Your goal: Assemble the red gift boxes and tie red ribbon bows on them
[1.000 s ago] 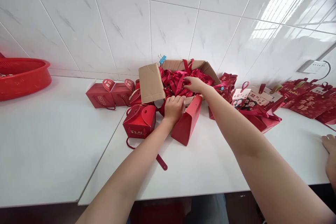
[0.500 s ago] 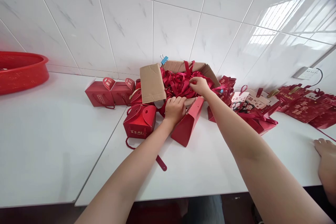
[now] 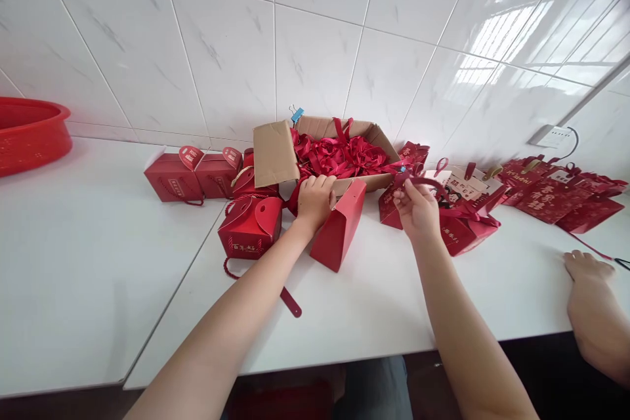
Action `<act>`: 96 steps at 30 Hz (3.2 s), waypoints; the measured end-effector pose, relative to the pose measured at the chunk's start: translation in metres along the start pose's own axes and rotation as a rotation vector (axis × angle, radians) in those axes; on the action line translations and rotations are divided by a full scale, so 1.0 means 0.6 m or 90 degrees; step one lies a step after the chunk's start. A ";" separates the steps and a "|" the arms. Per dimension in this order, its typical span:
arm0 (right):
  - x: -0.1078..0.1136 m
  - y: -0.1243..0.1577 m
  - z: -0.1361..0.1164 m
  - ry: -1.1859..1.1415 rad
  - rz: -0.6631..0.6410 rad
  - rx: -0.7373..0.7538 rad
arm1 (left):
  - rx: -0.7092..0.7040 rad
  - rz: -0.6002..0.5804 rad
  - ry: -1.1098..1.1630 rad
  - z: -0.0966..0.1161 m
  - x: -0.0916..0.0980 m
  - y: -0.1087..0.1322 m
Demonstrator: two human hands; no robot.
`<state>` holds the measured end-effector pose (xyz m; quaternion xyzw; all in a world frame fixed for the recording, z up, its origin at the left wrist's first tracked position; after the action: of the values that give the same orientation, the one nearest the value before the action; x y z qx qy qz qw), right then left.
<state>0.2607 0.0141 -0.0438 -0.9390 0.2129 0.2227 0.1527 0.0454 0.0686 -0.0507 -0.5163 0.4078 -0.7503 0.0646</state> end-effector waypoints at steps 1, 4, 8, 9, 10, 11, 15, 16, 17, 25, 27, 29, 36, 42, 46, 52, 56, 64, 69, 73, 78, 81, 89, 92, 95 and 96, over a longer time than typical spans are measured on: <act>0.011 0.012 0.010 -0.010 0.003 -0.014 | 0.009 -0.010 0.007 0.000 0.003 -0.003; 0.025 0.037 0.038 -0.032 0.013 -0.031 | 0.022 -0.032 0.051 -0.004 0.013 -0.010; 0.010 0.052 0.053 -0.035 -0.031 -0.044 | 0.079 -0.016 0.167 -0.027 0.023 -0.021; 0.005 0.056 0.054 -0.029 -0.039 -0.049 | 0.112 0.009 0.207 -0.034 0.029 -0.024; 0.002 0.059 0.054 -0.027 -0.040 -0.051 | 0.149 0.044 0.249 -0.040 0.037 -0.028; -0.001 0.063 0.053 -0.028 -0.040 -0.048 | 0.185 0.082 0.293 -0.044 0.049 -0.032; -0.006 0.077 0.040 -0.039 -0.027 0.032 | 0.237 0.156 0.467 -0.017 0.134 -0.040; -0.008 0.081 0.034 -0.035 -0.021 0.058 | 0.202 0.136 0.487 0.002 0.164 -0.040; -0.012 0.085 0.026 -0.031 -0.017 0.084 | 0.149 0.095 0.489 0.025 0.194 -0.038; -0.129 0.129 -0.120 0.003 -0.204 0.336 | -0.073 -0.062 0.428 0.128 0.327 0.015; -0.163 0.145 -0.152 0.033 -0.276 0.393 | -0.060 -0.054 0.467 0.127 0.331 0.016; -0.189 0.162 -0.172 0.067 -0.320 0.440 | -0.045 -0.046 0.537 0.124 0.332 0.014; -0.222 0.192 -0.186 0.108 -0.380 0.530 | -0.034 -0.013 0.729 0.106 0.345 0.011; -0.213 0.182 -0.187 0.154 -0.451 0.485 | -0.026 -0.072 0.748 0.092 0.345 0.007; -0.211 0.173 -0.186 0.153 -0.476 0.358 | -0.032 -0.121 0.736 0.090 0.343 0.008; -0.220 0.173 -0.166 0.191 -0.581 0.190 | -0.057 -0.189 0.629 0.097 0.343 0.011; -0.218 0.166 -0.164 0.159 -0.604 0.181 | -0.064 -0.160 0.569 0.098 0.347 0.009; -0.215 0.157 -0.157 0.137 -0.703 0.100 | -0.069 -0.169 0.530 0.099 0.347 0.011; -0.215 0.161 -0.158 0.125 -0.740 0.097 | -0.066 -0.154 0.552 0.099 0.349 0.011; -0.215 0.160 -0.160 0.131 -0.721 0.130 | -0.056 -0.144 0.557 0.100 0.347 0.010; -0.214 0.159 -0.163 0.138 -0.717 0.192 | -0.057 -0.133 0.539 0.104 0.344 0.009; -0.213 0.158 -0.163 0.144 -0.700 0.211 | -0.058 -0.101 0.505 0.102 0.343 0.009; -0.215 0.162 -0.165 0.182 -0.722 0.231 | -0.088 -0.211 0.466 0.093 0.337 0.016; -0.214 0.162 -0.165 0.173 -0.740 0.243 | -0.093 -0.246 0.481 0.094 0.339 0.017; -0.213 0.162 -0.164 0.164 -0.756 0.245 | -0.099 -0.237 0.500 0.098 0.341 0.017; -0.213 0.162 -0.163 0.165 -0.761 0.245 | -0.097 -0.234 0.506 0.099 0.341 0.017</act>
<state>0.1461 -0.0647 0.0829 -0.8707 -0.2944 -0.0588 0.3895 -0.0024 -0.0766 0.0982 -0.2552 0.3566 -0.8573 -0.2699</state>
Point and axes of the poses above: each hand's wrist, its own y-axis away from the middle knuckle, its own x-axis out of the back of the hand, z = x × y, the point moved 5 cm from there along -y, towards the middle knuckle, and after that the axes turned 3 degrees about -x, right-handed, at the moved point
